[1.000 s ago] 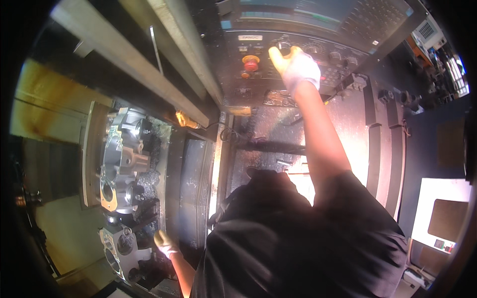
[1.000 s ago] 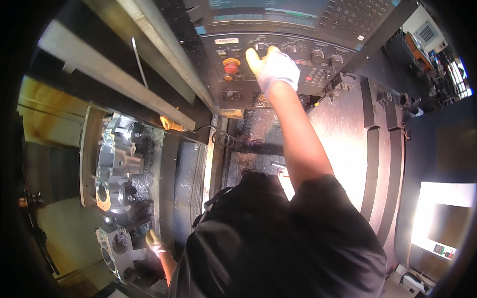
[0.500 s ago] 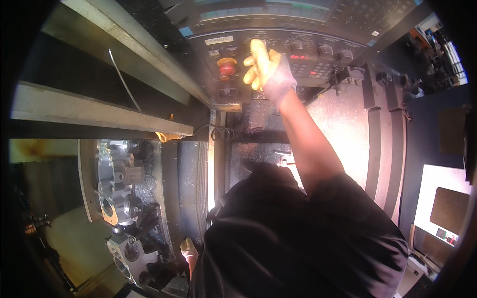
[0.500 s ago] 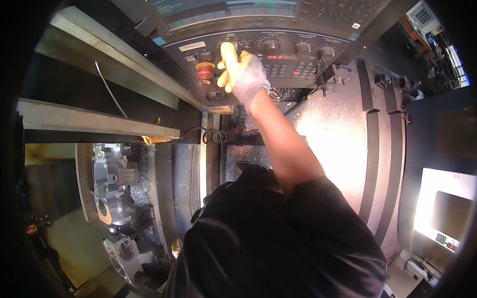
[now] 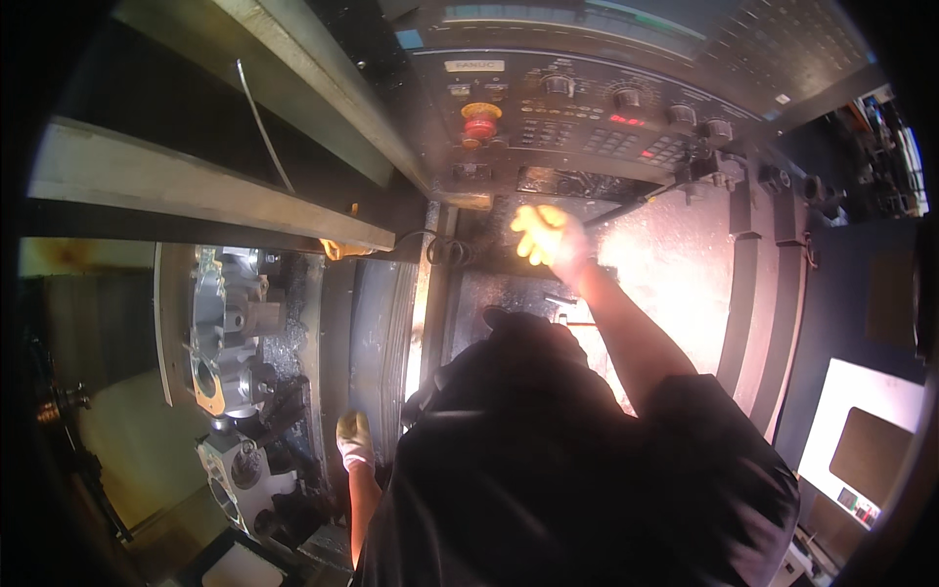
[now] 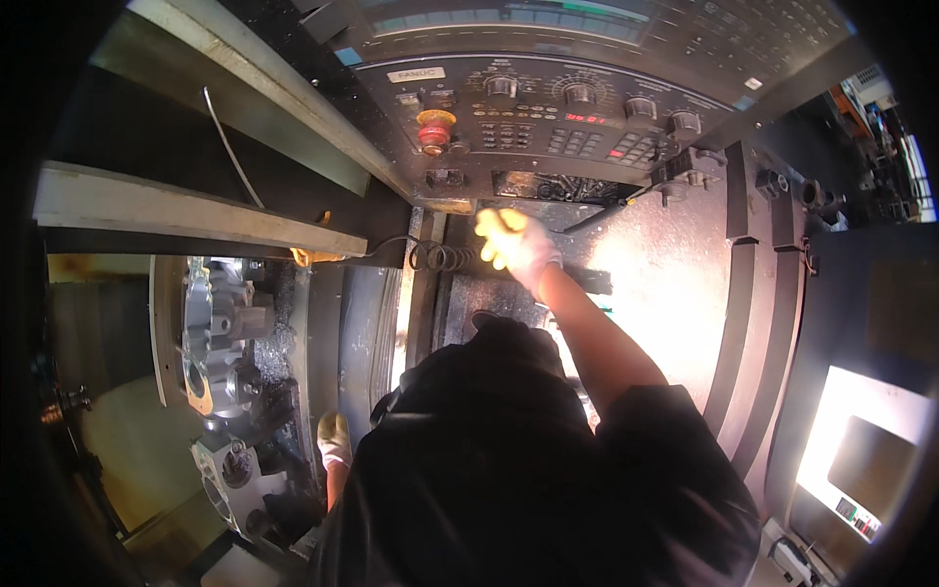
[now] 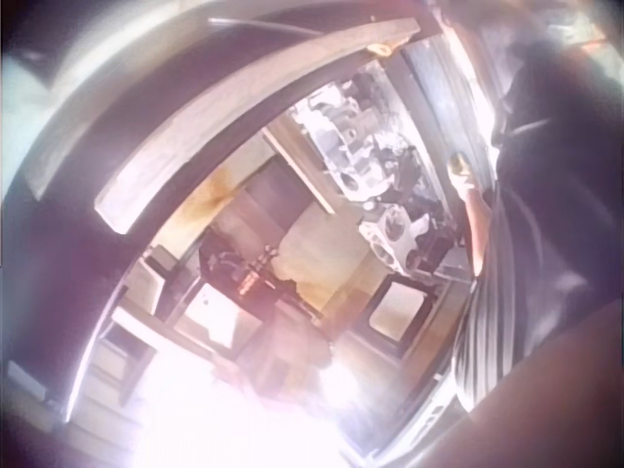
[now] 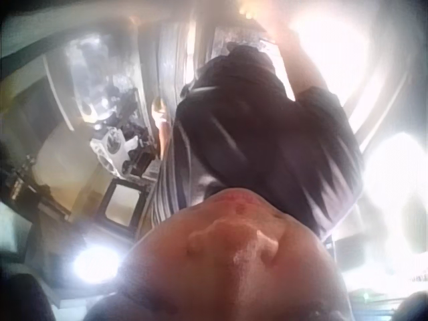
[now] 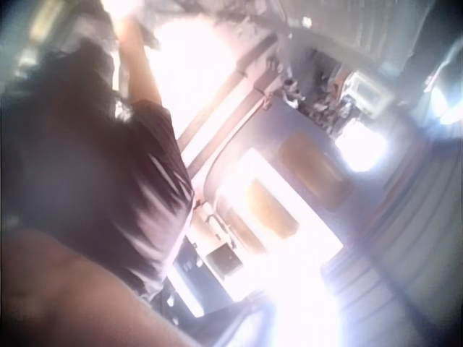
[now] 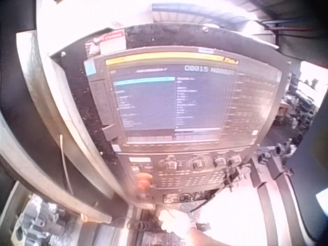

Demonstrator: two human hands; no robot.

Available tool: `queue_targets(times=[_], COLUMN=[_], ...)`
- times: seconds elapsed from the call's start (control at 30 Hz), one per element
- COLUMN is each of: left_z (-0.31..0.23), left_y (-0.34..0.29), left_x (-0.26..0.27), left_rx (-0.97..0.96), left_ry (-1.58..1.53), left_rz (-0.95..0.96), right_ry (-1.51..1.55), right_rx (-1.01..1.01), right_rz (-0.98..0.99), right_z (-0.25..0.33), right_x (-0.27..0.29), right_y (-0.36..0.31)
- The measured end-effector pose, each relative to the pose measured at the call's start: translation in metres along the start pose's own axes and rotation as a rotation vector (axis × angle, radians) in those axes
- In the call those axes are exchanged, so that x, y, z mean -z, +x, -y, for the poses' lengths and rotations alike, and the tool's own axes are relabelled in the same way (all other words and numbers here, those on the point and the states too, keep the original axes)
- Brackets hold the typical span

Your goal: The person prepares a metal component by hammering an insert into it, then moves to a CNC machine where they open the door, clean the workspace with a compressed air nozzle, and mount the component onto a fixture inside the machine.

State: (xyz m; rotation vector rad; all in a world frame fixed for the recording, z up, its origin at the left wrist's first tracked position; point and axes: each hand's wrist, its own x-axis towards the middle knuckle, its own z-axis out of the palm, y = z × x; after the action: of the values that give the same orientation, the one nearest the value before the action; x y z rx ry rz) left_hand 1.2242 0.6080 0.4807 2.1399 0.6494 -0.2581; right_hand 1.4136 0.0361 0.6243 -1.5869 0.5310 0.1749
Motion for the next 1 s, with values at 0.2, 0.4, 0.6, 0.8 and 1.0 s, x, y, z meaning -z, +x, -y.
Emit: queue_targets(times=[0.2, 0.4, 0.6, 0.8, 1.0], left_z=[0.012, 0.068, 0.153, 0.115, 0.086], left_y=[-0.009, -0.043, -0.082, -0.099, -0.116], left_x=[0.009, 0.017, -0.003, -0.013, -0.024], left_rx=[0.035, 0.225, 0.257, 0.54, 0.45], left_ry=[-0.013, -0.065, -0.229, 0.044, 0.005], left_rz=[0.018, -0.072, -0.24, -0.129, -0.213], right_ry=[0.163, 0.232, 0.24, 0.249, 0.234], right_rx=[0.074, 0.127, 0.2, 0.202, 0.033], right_rz=[-0.207, -0.204, -0.226, -0.349, -0.276], right_z=[0.02, 0.023, 0.016, 0.013, -0.006], right_x=[0.004, -0.004, -0.014, -0.024, -0.012], right_y=[0.028, 0.064, 0.077, 0.085, 0.129])
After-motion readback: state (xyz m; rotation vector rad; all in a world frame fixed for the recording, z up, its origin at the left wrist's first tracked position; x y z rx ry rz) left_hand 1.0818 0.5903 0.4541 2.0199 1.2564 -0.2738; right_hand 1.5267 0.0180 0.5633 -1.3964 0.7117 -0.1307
